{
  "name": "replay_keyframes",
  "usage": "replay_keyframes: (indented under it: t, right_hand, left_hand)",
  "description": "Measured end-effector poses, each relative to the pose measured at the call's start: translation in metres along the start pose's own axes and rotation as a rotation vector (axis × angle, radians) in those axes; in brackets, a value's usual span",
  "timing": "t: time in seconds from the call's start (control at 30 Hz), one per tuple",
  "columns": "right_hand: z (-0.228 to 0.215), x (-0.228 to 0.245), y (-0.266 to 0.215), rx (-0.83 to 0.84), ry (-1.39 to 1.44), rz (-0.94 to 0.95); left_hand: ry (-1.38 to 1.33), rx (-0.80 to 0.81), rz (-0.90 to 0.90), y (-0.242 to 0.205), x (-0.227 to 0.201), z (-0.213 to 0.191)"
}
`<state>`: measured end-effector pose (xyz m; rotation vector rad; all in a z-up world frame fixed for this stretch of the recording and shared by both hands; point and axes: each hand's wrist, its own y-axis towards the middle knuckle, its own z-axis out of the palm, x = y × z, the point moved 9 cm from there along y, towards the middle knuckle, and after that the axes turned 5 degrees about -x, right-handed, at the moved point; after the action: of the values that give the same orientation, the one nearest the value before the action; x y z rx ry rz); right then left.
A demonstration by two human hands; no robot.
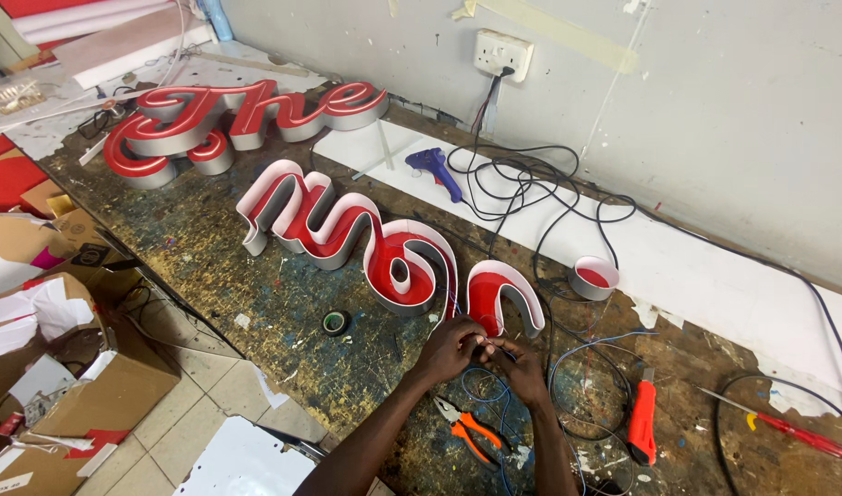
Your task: The person works on wiring a red and white neon-style sign on a workbench. They use pliers to strip and twist wires, then connect them to the sign's internal components. The person handles the wires and tools with both hands throughout the process.
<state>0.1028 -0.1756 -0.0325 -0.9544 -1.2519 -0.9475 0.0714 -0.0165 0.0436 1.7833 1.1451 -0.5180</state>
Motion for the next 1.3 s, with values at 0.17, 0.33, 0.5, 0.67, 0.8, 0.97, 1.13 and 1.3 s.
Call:
replay_keyframes:
  t: [0.17,0.33,0.5,0.67,0.8,0.97,1.13,1.3]
  right_hand:
    - [0.010,0.037,-0.012,-0.022,-0.161,-0.063]
    - [0.018,0.082,-0.029,-0.119,-0.411,-0.231]
    - [0.028,0.101,-0.042,-0.185,-0.660,-0.289]
    - [0.022,0.075,-0.034,-0.115,-0.549,-0.262]
    - [0.022,0.086,-0.036,-0.095,-0.596,-0.233]
    - [0.009,0.057,-0.033,-0.163,-0.817,-0.268]
    - [0.025,0.084,-0.041,-0.279,-0.996,-0.295]
    - [0.026,0.073,-0.046,-0.483,-1.168,-0.432]
  left_hand:
    - [-0.007,0.011,-0.003,0.003,-0.003,-0.003]
    - [-0.074,0.022,-0.028,0.003,-0.006,-0.005]
    - [-0.069,0.039,-0.042,0.004,-0.001,-0.003]
    - [-0.059,0.028,-0.038,0.004,-0.005,-0.005]
    - [-0.076,0.015,-0.046,0.006,-0.008,-0.007]
    - [-0.068,0.047,-0.008,0.009,-0.016,-0.008]
    - [-0.108,0.083,0.018,0.005,-0.015,-0.011]
    - [-0.103,0.112,0.044,0.004,-0.003,-0.005]
